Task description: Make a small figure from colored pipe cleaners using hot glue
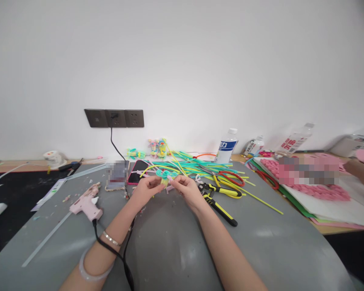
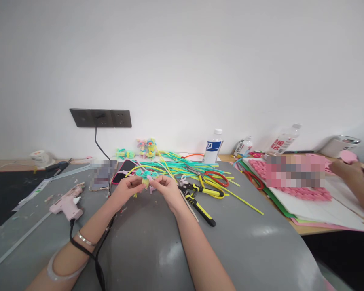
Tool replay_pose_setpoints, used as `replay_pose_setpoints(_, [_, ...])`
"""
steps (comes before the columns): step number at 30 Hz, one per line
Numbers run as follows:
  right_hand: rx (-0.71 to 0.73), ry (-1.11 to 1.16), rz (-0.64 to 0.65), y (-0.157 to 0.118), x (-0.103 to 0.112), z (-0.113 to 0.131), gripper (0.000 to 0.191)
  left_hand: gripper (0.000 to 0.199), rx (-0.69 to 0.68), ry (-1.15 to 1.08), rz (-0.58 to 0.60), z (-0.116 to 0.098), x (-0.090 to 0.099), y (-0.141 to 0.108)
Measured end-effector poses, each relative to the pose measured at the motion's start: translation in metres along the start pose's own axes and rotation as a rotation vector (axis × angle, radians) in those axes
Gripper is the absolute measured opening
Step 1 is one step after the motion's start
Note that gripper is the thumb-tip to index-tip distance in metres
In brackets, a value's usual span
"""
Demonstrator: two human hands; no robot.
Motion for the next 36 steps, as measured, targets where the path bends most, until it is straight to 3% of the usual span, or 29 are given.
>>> replay_pose_setpoints(36, [0.013,0.0,0.033,0.0014,0.0025,-0.002,0.046,0.029,-0.026,0.067,0.022,-0.0025,-0.0011,-0.0023])
Point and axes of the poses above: each hand's wrist, its own y-axis towards the middle knuckle, its own x-axis out of the back of the hand, z = x × y, the point moved 4 cm from there along y, towards the middle knuckle, and after that the axes turned 2 degrees about y, right-handed, at the moved point
